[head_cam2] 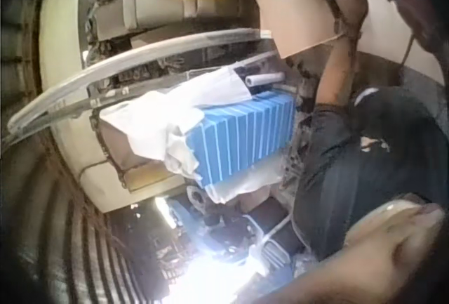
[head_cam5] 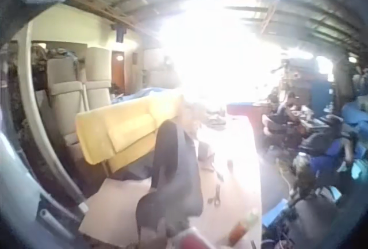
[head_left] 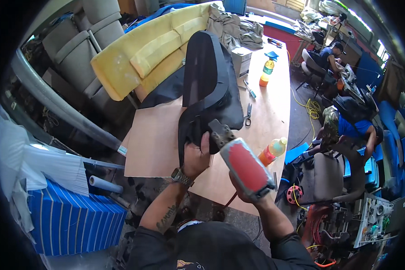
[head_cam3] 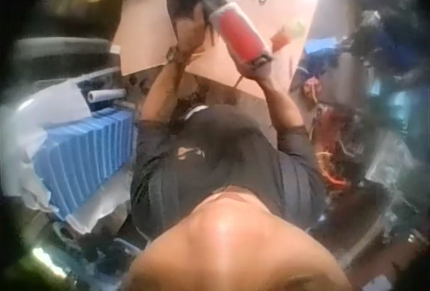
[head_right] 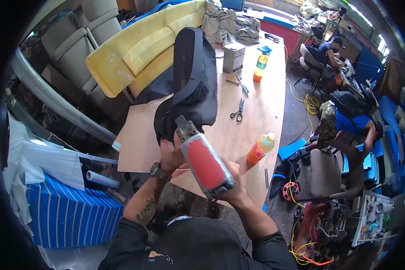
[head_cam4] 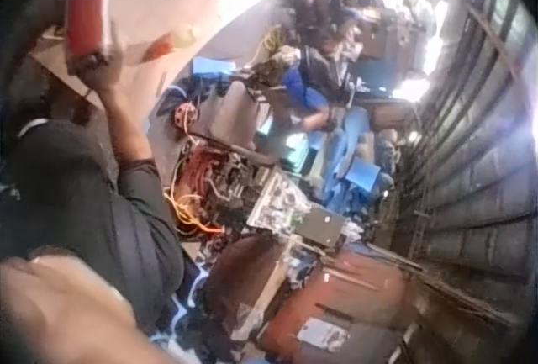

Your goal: The person staples black fabric onto the wooden frame of a chair using a pneumatic staple gun. They repeatedly pull the fabric taut, align it with the edges of the frame, and secure it with staples while rotating the chair to access different sides.

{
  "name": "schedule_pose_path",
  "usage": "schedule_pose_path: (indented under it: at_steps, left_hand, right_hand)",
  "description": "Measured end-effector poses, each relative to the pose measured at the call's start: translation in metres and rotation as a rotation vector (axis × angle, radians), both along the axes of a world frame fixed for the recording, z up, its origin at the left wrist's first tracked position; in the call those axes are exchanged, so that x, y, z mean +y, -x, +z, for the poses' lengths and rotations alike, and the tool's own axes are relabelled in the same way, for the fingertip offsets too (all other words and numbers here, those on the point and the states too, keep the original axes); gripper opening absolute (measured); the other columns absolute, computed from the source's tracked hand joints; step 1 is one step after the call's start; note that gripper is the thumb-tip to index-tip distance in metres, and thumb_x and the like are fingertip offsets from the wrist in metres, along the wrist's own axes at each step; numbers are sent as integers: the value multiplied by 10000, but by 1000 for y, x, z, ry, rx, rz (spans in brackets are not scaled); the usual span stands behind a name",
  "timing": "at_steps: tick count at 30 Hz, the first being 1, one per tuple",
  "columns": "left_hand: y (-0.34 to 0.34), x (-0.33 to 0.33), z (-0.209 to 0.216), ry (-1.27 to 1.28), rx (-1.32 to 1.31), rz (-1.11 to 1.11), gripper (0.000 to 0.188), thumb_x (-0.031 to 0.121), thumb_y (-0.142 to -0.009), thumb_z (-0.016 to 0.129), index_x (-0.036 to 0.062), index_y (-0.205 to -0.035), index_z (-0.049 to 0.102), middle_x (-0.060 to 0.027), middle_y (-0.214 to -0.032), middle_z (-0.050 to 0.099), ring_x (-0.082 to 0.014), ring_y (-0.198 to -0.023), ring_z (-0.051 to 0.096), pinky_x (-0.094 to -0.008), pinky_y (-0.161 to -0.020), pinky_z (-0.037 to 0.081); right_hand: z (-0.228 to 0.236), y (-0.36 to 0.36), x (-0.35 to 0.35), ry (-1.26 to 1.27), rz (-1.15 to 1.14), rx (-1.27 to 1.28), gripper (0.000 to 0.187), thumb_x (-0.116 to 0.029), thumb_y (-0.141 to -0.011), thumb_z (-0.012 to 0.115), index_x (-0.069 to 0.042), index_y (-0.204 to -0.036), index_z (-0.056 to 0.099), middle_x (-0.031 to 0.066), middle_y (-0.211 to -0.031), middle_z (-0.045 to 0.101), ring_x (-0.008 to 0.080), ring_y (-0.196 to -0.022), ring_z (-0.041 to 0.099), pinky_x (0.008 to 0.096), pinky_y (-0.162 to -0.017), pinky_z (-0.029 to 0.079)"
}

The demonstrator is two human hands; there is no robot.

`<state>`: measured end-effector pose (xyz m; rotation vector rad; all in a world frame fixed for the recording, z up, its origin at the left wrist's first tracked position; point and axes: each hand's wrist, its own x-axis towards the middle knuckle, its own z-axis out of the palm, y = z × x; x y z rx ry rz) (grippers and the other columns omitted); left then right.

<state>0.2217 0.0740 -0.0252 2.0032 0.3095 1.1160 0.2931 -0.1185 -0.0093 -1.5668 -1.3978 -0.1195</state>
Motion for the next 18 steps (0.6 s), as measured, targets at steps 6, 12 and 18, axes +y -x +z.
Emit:
schedule_pose_path:
  at_steps: [6, 12, 18]
  left_hand:
    - [3, 0, 2, 46, -18, -138, 263, 143, -962, 409, -26, -1014, 604, -177, -922, 658, -316, -874, 647, -356, -781, 479]
    - [1, 0, -1, 200, -78, -194, 282, 159, -974, 406, -12, -1009, 628, -105, -923, 680, -184, -874, 645, -311, -767, 480]
    - [-3, -8, 10, 296, -153, -119, 305, 202, -976, 438, -21, -932, 641, -89, -817, 669, -131, -746, 606, -299, -696, 475]
  right_hand:
    - [28, 9, 25, -59, 19, 121, 302, -57, -675, 674, -14, -960, 586, 112, -769, 646, 261, -676, 652, 313, -582, 496]
    - [32, 14, 27, -11, -12, 204, 534, -141, -671, 736, -3, -1147, 534, 175, -801, 649, 307, -738, 672, 352, -646, 519]
    - [42, 8, 25, -128, -88, 36, 193, -64, -796, 643, -2, -976, 609, 130, -875, 640, 294, -845, 624, 375, -727, 473]
